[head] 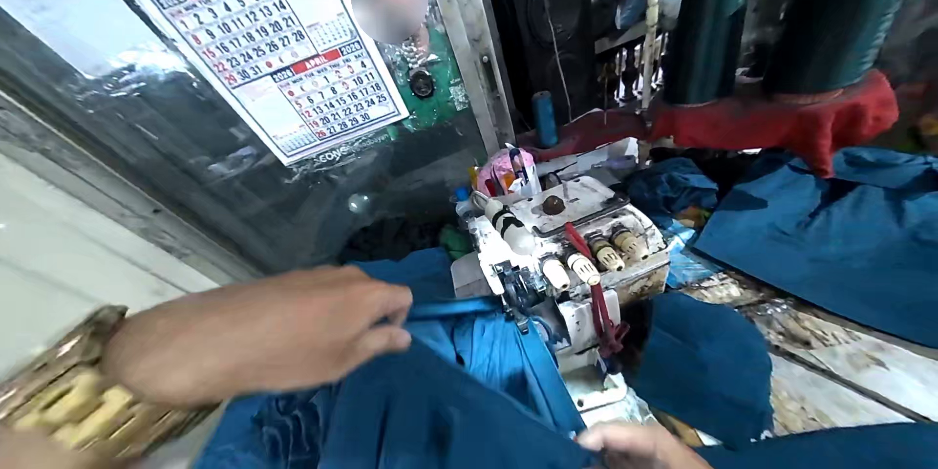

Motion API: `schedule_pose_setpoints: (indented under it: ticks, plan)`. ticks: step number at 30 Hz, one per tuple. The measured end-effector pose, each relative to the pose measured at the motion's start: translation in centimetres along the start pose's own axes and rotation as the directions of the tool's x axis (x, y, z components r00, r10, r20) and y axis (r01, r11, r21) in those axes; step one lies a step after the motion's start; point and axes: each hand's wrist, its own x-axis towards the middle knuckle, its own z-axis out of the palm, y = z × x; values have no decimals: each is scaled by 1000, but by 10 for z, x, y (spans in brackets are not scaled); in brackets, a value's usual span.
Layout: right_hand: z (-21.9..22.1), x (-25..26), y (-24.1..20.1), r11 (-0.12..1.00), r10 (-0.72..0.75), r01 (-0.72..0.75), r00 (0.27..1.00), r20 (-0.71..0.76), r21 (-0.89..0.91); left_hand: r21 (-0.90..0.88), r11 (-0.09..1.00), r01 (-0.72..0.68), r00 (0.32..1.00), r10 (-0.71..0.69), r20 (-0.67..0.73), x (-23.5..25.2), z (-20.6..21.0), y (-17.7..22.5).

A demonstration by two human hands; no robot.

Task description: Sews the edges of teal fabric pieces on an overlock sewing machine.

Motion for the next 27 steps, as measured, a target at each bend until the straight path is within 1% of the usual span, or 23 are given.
schedule_pose_setpoints:
  ticks: [2, 3, 5, 6, 7, 9, 10, 11, 13, 16, 19, 20, 22, 24, 27]
  plan:
    - [-8, 27, -7, 999, 18, -19, 1000, 15, 34, 147, 985, 91, 993, -78, -88, 9, -12, -15]
    - [-13, 41, -7, 999, 15, -17, 999, 30, 51, 188, 979, 84, 989, -59, -137, 9, -20, -20]
    - [-22, 63, -2, 994, -12, 2, 996, 89, 114, 261, 965, -1, 967, 67, -246, 0, -33, -30]
    - [-25, 70, 1, 989, -28, 10, 992, 120, 149, 269, 962, -38, 953, 116, -279, -7, -39, -29]
    - [-28, 77, 2, 984, -46, 20, 988, 147, 177, 247, 967, -59, 950, 130, -282, -15, -45, -22]
    - [-34, 84, 5, 982, -74, 39, 980, 185, 186, 117, 993, -24, 979, 47, -198, -30, -55, 4]
    - [-37, 85, 6, 984, -81, 46, 977, 199, 174, 93, 996, -15, 981, 33, -193, -30, -49, 9]
    - [-38, 85, 7, 985, -83, 49, 975, 205, 163, 115, 993, -4, 980, 26, -196, -27, -39, 8]
    - [-40, 86, 7, 989, -91, 62, 971, 220, 134, 229, 973, 35, 981, 11, -195, -13, -18, -6]
    - [-40, 87, 7, 990, -100, 75, 970, 222, 116, 316, 940, 127, 982, -74, -175, -3, -10, -16]
    - [-38, 88, 8, 990, -101, 77, 971, 219, 116, 330, 937, 113, 959, -15, -284, -10, -16, -15]
    - [-36, 89, 8, 989, -112, 87, 970, 216, 123, 331, 937, 113, 955, -10, -296, -12, -17, -16]
    - [-35, 90, 7, 987, -122, 94, 967, 222, 132, 353, 927, 130, 960, -29, -277, -13, -18, -20]
    - [-34, 90, 7, 987, -121, 92, 968, 220, 135, 348, 930, 116, 965, -23, -260, -14, -18, -20]
    - [-34, 87, 7, 988, -94, 66, 975, 203, 140, 242, 969, 55, 968, 8, -253, -19, -23, -1]
